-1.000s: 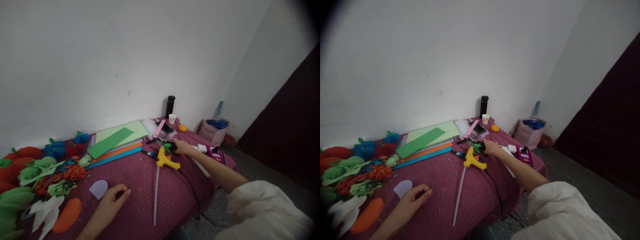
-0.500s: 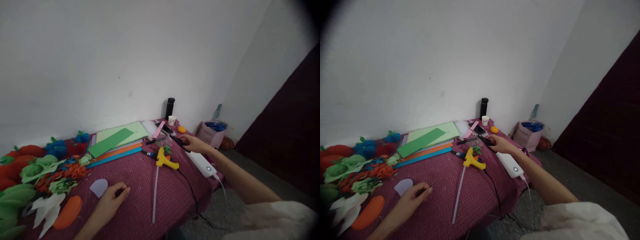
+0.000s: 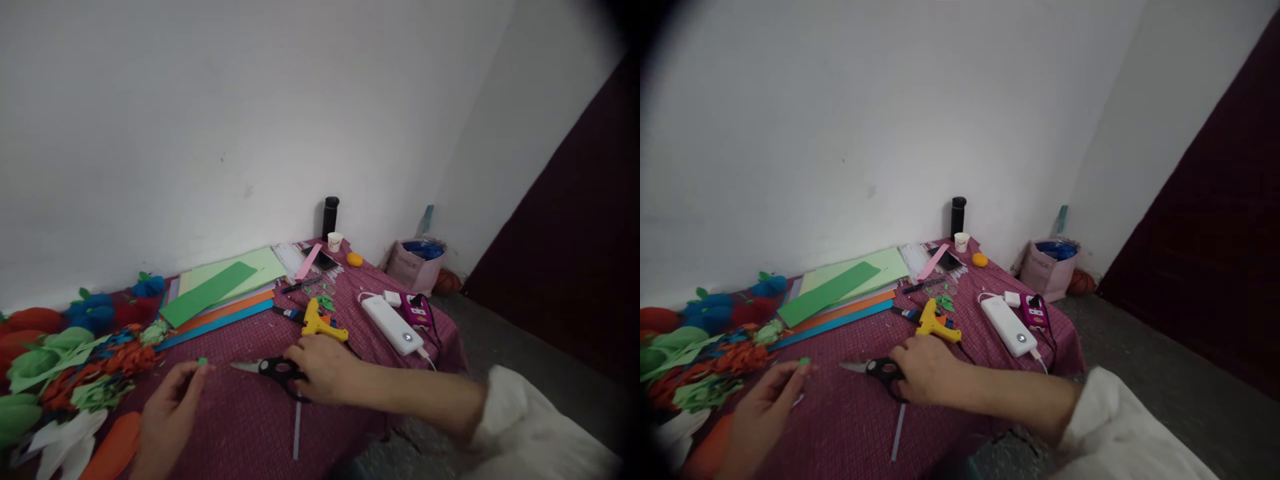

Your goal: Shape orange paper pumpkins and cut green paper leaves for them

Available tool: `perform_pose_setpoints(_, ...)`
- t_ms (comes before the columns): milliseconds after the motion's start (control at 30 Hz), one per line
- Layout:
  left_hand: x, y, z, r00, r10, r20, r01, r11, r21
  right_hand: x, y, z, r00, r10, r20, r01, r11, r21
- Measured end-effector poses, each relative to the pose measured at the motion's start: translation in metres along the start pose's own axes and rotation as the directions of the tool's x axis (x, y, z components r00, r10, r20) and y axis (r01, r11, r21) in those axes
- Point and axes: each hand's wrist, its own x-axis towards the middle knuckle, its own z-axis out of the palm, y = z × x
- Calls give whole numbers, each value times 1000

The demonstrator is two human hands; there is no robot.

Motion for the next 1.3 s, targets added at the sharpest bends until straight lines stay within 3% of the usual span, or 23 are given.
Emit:
perform_pose_setpoints(100, -1, 1, -3, 999, 36, -27, -34, 997, 67, 28, -17, 24, 1000, -11, -11, 10, 997, -72)
perform_pose_setpoints(200, -4, -6, -1, 994, 87, 62, -96, 982, 163, 41, -26, 41, 999, -49, -15, 48, 994, -100)
perform_pose_setpoints(267, -6, -13, 2, 989, 99, 111, -121, 969, 215, 42, -19, 40, 994, -109, 19, 110, 991, -73)
perform_pose_setpoints(367, -8, -17, 4, 982, 109, 154, -144, 961, 237, 42, 20, 18, 993, -115, 28, 113, 991, 66)
perform_pose_setpoints(433, -10, -14, 5, 978, 115, 173, -155, 958, 241, 44, 60, -2, 998, 49, 43, -52, 994, 92)
perform_pose_setpoints(467, -10, -12, 5, 978, 116, 176, -158, 956, 247, 46, 81, -10, 980, 195, 39, -198, 978, 65)
perform_pose_setpoints(500, -11, -9, 5, 977, 117, 179, -161, 953, 256, 47, 101, -16, 963, 268, 30, -269, 963, 35)
perform_pose_setpoints(633, -11, -2, 6, 974, 119, 194, -170, 947, 274, 45, 148, -12, 920, 392, 24, -391, 919, -44)
perform_pose_setpoints(867, -11, -9, 9, 966, 95, 238, -162, 947, 277, 40, 143, 25, 890, 456, 18, -451, 884, -123)
perform_pose_setpoints(1300, -7, -19, 11, 959, 74, 275, -165, 932, 322, 61, 154, 28, 928, 371, 48, -363, 923, -125)
